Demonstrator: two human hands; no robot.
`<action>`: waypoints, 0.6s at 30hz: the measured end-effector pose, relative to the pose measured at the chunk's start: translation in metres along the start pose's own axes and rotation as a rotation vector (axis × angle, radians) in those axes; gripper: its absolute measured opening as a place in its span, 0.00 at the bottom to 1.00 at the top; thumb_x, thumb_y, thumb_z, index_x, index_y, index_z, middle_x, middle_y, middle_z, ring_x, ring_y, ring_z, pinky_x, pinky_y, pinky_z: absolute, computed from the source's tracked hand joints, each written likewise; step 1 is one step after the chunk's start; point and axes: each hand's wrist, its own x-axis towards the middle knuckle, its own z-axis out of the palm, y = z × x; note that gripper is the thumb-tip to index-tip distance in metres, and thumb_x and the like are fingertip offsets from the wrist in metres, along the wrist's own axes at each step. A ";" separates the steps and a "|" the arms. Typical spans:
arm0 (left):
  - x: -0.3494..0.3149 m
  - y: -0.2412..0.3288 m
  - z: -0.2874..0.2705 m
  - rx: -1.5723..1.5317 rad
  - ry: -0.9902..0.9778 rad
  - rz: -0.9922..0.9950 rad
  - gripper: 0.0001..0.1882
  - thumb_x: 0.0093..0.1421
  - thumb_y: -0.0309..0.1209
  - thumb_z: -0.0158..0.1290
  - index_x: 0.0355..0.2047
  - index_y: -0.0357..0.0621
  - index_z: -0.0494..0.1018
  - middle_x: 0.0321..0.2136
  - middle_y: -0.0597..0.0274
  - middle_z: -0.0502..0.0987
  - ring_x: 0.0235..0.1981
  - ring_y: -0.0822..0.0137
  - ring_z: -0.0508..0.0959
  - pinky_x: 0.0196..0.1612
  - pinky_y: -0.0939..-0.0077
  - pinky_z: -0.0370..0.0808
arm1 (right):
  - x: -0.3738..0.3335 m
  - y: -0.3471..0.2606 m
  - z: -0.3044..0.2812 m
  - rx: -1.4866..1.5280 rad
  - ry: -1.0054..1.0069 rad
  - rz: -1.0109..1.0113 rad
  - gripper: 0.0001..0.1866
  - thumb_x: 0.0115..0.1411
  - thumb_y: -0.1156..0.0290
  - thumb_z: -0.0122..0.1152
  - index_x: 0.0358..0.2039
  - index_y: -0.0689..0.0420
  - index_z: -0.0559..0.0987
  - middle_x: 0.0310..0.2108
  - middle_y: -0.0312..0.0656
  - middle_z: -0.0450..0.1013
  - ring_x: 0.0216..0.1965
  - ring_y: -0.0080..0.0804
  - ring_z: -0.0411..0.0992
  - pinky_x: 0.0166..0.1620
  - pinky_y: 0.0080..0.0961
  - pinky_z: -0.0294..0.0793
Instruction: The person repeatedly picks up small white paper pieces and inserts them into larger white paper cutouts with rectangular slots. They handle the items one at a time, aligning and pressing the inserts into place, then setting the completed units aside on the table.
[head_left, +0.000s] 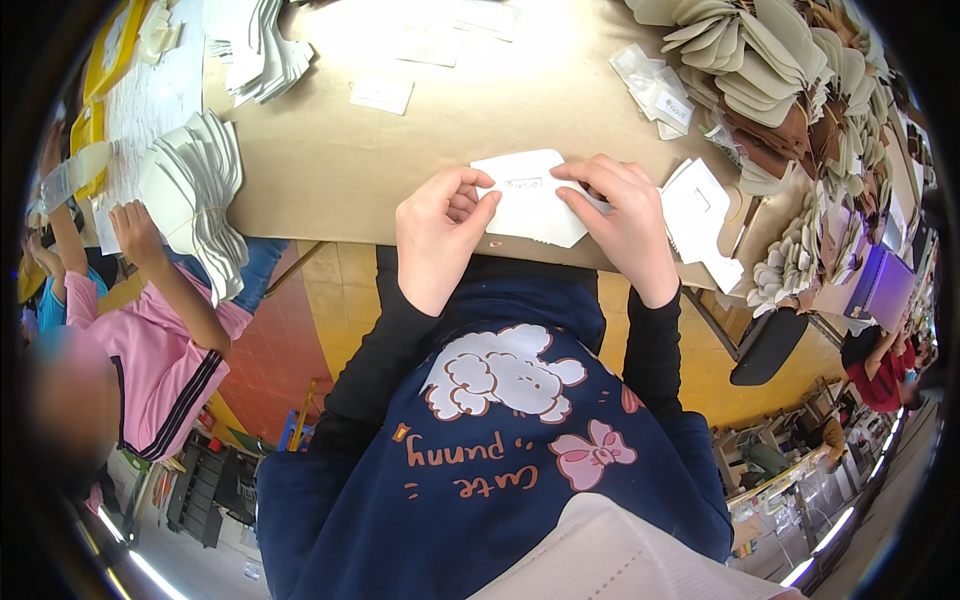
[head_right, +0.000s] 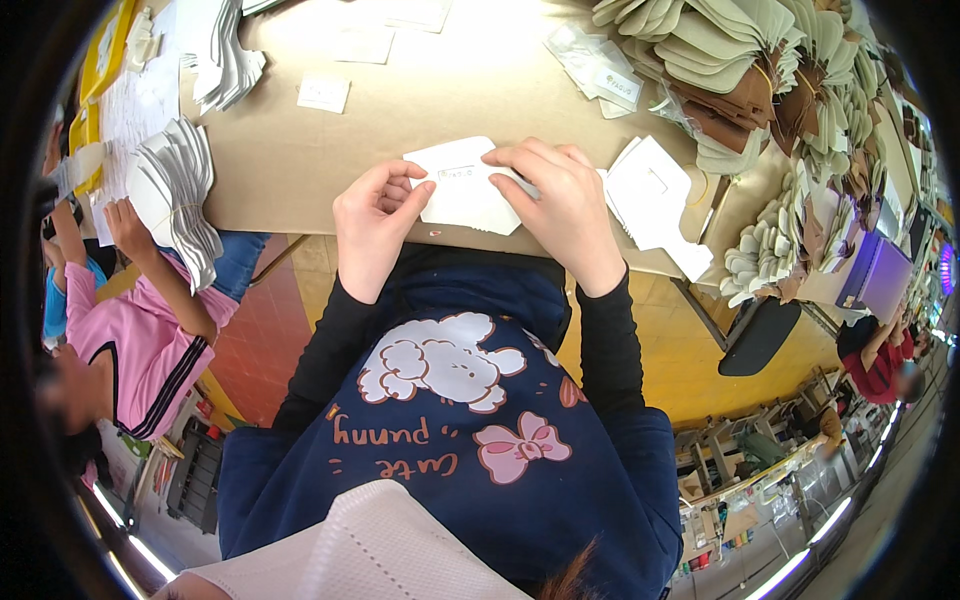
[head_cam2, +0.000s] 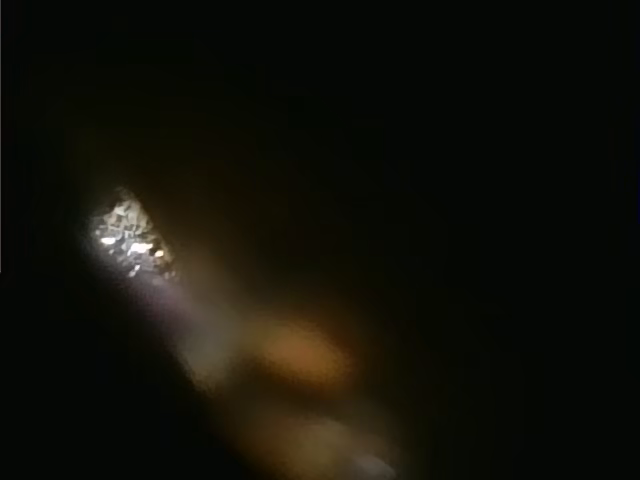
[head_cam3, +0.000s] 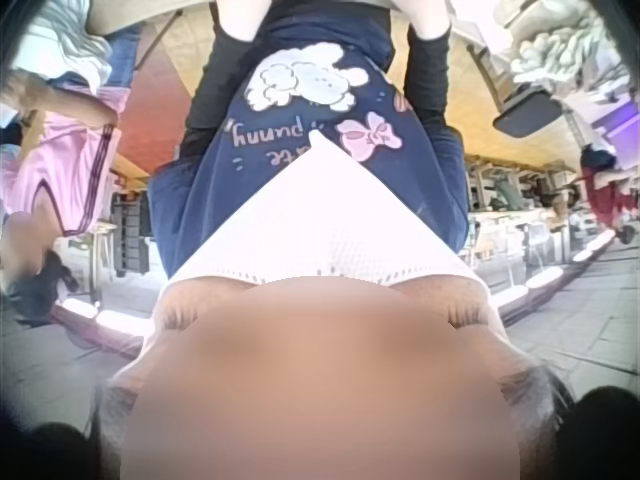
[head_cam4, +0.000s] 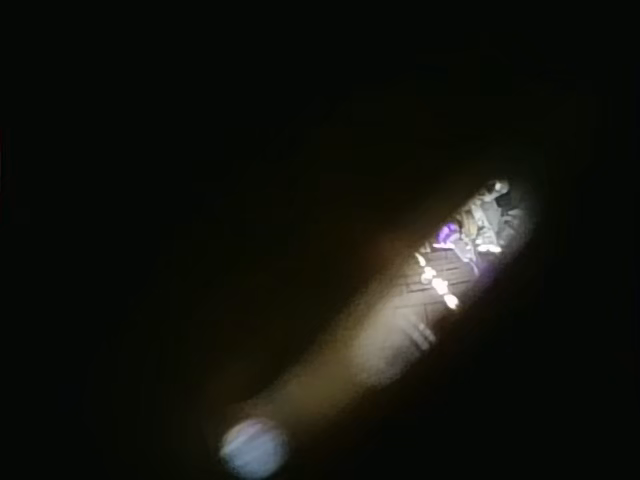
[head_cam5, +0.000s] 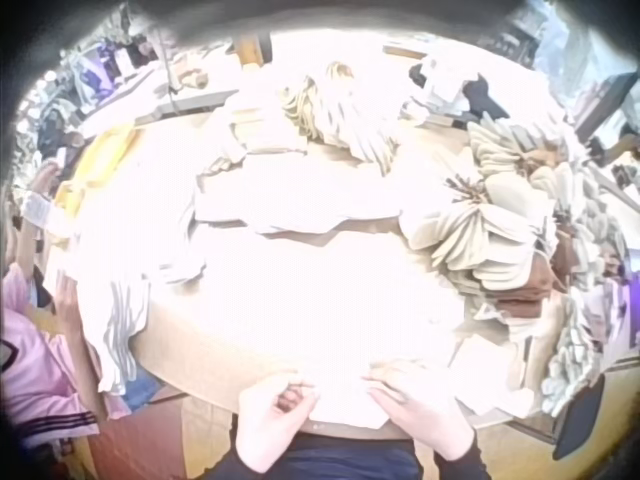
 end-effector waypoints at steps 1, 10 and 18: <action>0.000 0.000 0.000 0.001 -0.001 -0.003 0.07 0.57 0.23 0.63 0.36 0.37 0.78 0.25 0.60 0.79 0.23 0.74 0.79 0.28 0.80 0.76 | 0.000 0.000 0.000 -0.001 -0.001 0.003 0.09 0.54 0.75 0.68 0.38 0.55 0.84 0.29 0.38 0.77 0.27 0.33 0.70 0.39 0.27 0.67; -0.001 0.001 0.000 0.035 -0.009 0.003 0.08 0.57 0.22 0.62 0.37 0.39 0.79 0.24 0.62 0.77 0.22 0.74 0.78 0.28 0.80 0.75 | -0.002 -0.002 0.000 -0.007 -0.013 0.022 0.09 0.54 0.74 0.68 0.38 0.55 0.84 0.30 0.39 0.77 0.27 0.34 0.70 0.39 0.28 0.68; -0.004 0.006 0.000 0.068 -0.022 0.026 0.10 0.57 0.22 0.61 0.40 0.42 0.79 0.25 0.62 0.74 0.22 0.72 0.77 0.28 0.79 0.74 | -0.002 -0.004 0.000 -0.013 -0.016 0.037 0.10 0.54 0.74 0.68 0.38 0.55 0.84 0.28 0.39 0.76 0.27 0.34 0.70 0.39 0.28 0.68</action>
